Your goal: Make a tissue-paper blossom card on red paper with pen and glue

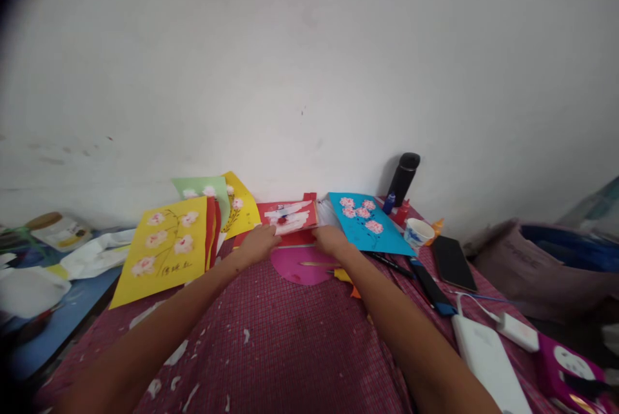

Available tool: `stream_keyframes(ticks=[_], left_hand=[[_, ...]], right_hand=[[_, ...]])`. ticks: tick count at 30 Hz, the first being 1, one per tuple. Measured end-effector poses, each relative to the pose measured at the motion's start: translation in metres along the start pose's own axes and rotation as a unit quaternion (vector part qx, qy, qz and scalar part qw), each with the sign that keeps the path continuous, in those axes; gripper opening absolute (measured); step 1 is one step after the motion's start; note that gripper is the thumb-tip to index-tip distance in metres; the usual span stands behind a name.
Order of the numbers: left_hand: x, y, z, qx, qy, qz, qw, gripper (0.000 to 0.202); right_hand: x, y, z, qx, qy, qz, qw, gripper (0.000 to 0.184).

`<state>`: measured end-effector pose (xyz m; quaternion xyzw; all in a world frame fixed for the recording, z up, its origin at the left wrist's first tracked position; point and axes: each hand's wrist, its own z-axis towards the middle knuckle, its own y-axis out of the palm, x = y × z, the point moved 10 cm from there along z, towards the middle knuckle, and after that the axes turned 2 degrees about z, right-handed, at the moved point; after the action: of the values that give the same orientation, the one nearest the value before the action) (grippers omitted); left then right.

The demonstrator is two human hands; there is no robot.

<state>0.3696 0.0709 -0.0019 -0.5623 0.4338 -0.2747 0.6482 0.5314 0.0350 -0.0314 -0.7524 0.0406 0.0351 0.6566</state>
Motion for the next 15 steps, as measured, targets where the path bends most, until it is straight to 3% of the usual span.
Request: stream_keyframes(ticks=[9,15], left_hand=[[-0.004,-0.003,0.002,-0.011,-0.005,-0.015,1.000,0.028],[-0.004,-0.002,0.005,-0.014,-0.015,-0.020,1.000,0.029]], right_hand=[[-0.002,-0.010,-0.001,0.037,0.001,-0.018,0.999,0.025],[-0.005,-0.021,-0.007,0.081,0.011,-0.012,0.997,0.034]])
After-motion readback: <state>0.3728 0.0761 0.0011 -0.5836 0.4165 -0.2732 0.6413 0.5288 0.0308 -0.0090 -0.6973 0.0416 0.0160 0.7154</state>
